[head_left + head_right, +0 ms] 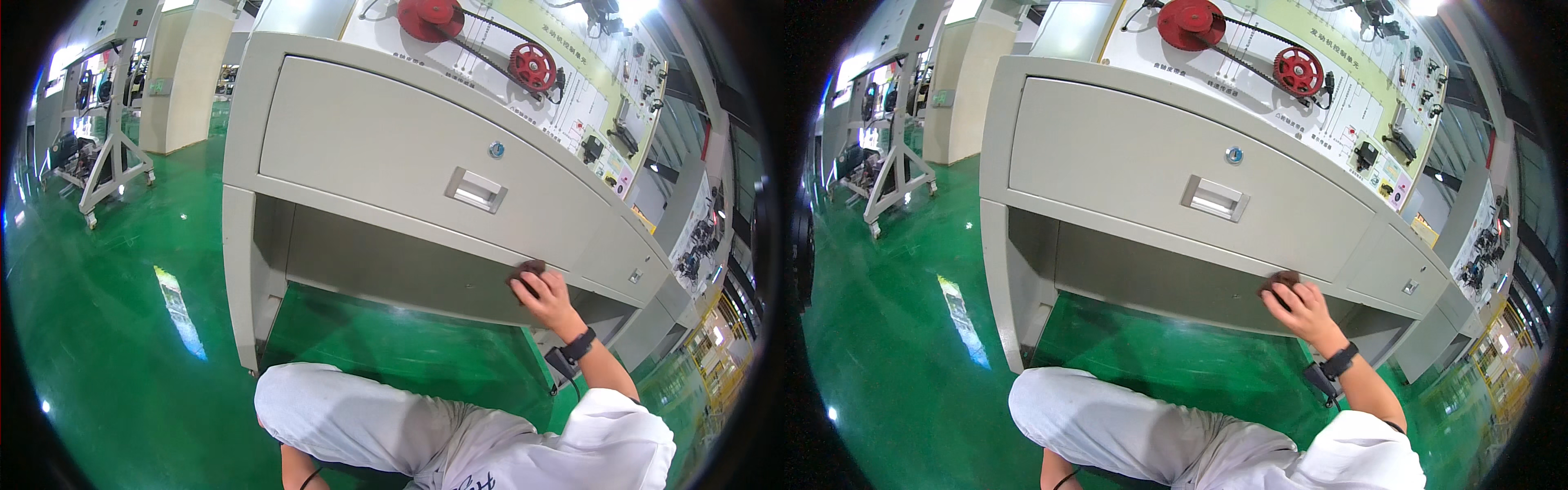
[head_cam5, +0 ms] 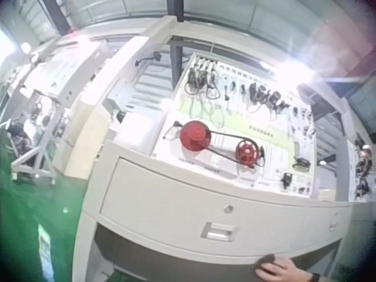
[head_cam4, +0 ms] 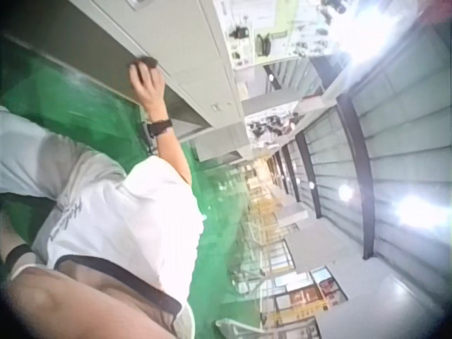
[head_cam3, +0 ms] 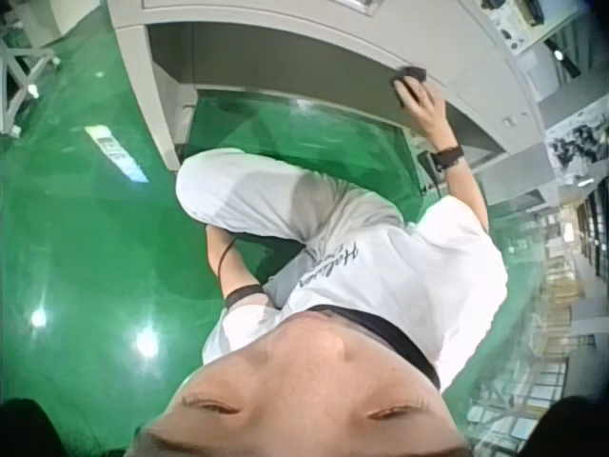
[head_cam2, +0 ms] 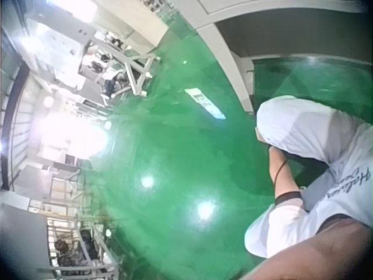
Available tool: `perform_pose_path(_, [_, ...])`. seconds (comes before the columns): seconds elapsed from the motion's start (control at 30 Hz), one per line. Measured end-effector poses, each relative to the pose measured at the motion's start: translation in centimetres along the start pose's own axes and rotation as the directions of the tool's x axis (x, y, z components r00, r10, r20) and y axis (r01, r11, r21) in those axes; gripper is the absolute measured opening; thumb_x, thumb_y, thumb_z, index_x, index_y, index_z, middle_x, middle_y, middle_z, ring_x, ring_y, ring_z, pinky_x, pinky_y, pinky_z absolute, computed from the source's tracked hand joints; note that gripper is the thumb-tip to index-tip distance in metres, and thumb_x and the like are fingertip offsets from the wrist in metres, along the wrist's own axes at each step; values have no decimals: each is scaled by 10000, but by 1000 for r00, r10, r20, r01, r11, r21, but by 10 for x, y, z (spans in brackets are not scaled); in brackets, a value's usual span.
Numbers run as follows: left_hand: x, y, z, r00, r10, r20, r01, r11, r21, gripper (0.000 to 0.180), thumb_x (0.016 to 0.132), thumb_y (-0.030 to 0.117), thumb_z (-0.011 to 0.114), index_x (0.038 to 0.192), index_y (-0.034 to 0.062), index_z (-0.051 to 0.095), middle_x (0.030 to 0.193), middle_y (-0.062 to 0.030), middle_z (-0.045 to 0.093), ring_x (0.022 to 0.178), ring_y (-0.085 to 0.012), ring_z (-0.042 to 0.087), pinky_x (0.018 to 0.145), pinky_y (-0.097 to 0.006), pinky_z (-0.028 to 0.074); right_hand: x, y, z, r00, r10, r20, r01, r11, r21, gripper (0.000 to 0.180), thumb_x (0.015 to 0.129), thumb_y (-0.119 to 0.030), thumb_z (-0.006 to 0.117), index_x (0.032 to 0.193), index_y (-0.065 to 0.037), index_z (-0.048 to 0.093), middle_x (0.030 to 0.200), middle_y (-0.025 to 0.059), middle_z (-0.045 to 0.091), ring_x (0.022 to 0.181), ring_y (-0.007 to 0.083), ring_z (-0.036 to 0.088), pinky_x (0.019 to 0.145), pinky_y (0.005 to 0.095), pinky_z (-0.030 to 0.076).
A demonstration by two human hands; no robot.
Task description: The person wipes the interior and exterior surfaces of a gray metal cabinet using a brown cloth. They clean the inside shelves, the door frame, and the front panel, then rinse the cloth in a white bucket.
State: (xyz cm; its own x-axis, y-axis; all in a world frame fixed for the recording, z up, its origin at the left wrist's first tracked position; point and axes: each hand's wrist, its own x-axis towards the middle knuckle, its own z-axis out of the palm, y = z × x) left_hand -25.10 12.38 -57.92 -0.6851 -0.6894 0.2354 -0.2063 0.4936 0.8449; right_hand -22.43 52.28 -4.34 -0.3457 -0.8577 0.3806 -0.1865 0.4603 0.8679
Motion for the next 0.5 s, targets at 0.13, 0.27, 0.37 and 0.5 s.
perform_pose_path(0.13, [-1, 6, 2, 1000, -6, 5, 6, 1000, 6, 192, 794, 202, 568, 712, 36, 515, 725, -157, 556, 670, -362, 561, 586, -458, 413, -32, 10, -4, 967, 245, -67, -245, 969, 4, 415, 700, -97, 716, 1103, -144, 625, 1212, 58, 521, 1001, 259, 481, 817, 380, 431])
perform_pose_path(0.27, [-1, 9, 3, 1000, -11, 10, 11, 1000, 12, 193, 795, 201, 567, 711, 35, 514, 722, -159, 556, 668, -363, 560, 586, -458, 412, 5, -1, 30, 861, 483, -161, -425, 855, 296, 492, 718, -51, 705, 1182, -96, 546, 1274, 145, 480, 1131, 327, 474, 940, 431, 394])
perform_pose_path(0.37, [4, 10, -1, 1000, -14, -8, 14, 1000, 19, 194, 795, 200, 566, 711, 34, 513, 720, -160, 556, 666, -364, 559, 586, -459, 411, 61, -16, 61, 939, 189, -289, 53, 749, 660, 524, 648, 25, 689, 1145, -37, 534, 1188, 178, 552, 1047, 337, 560, 855, 446, 458])
perform_pose_path(0.5, [-1, 20, 2, 1000, -22, -11, 22, 1000, -3, 195, 796, 199, 564, 711, 33, 512, 717, -161, 556, 664, -365, 558, 585, -459, 410, 155, -52, 68, 908, 85, -411, 255, 667, 701, 511, 719, -56, 693, 1189, 6, 503, 1241, 193, 530, 1148, 346, 529, 990, 495, 426])
